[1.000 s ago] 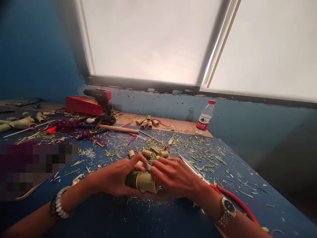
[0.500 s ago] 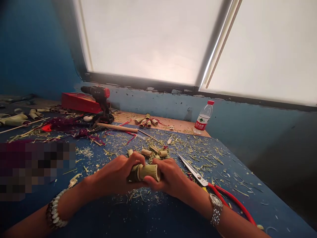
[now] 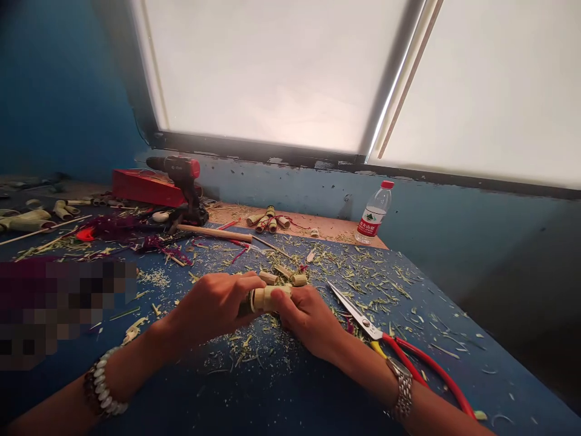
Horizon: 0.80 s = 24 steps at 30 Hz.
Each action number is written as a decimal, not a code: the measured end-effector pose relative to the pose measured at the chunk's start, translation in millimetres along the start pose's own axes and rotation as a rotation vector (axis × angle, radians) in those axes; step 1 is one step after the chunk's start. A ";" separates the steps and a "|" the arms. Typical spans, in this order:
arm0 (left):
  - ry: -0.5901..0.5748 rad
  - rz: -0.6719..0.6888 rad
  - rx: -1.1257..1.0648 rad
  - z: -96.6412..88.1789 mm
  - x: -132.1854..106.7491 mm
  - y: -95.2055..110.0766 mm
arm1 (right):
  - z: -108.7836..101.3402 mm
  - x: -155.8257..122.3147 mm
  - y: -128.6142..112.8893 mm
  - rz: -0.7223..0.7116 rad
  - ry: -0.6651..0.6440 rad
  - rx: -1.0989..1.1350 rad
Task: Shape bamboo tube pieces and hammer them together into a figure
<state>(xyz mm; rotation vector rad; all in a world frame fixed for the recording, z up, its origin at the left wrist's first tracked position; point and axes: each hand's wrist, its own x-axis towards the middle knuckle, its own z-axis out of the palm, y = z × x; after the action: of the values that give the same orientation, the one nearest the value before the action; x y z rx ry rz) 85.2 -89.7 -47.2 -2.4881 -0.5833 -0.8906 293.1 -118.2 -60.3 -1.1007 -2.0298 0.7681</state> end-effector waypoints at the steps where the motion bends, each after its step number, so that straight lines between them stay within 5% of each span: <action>1: -0.011 0.001 -0.024 0.1 0.0 -0.7 | -0.7 0.3 0.3 0.009 0.000 -0.007; 13: -0.135 -0.033 -0.200 6.2 -7.7 -1.8 | -6.3 -4.4 -14.0 -0.070 0.020 -0.191; 24: -0.129 -0.099 -0.176 5.3 -1.5 6.8 | 10.5 0.0 -7.5 -0.073 0.126 0.052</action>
<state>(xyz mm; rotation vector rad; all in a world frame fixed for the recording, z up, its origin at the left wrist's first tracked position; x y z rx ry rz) 90.3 -92.8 -53.6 -2.7112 -0.7041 -0.8548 281.3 -123.5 -60.8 -1.0141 -1.9226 0.6930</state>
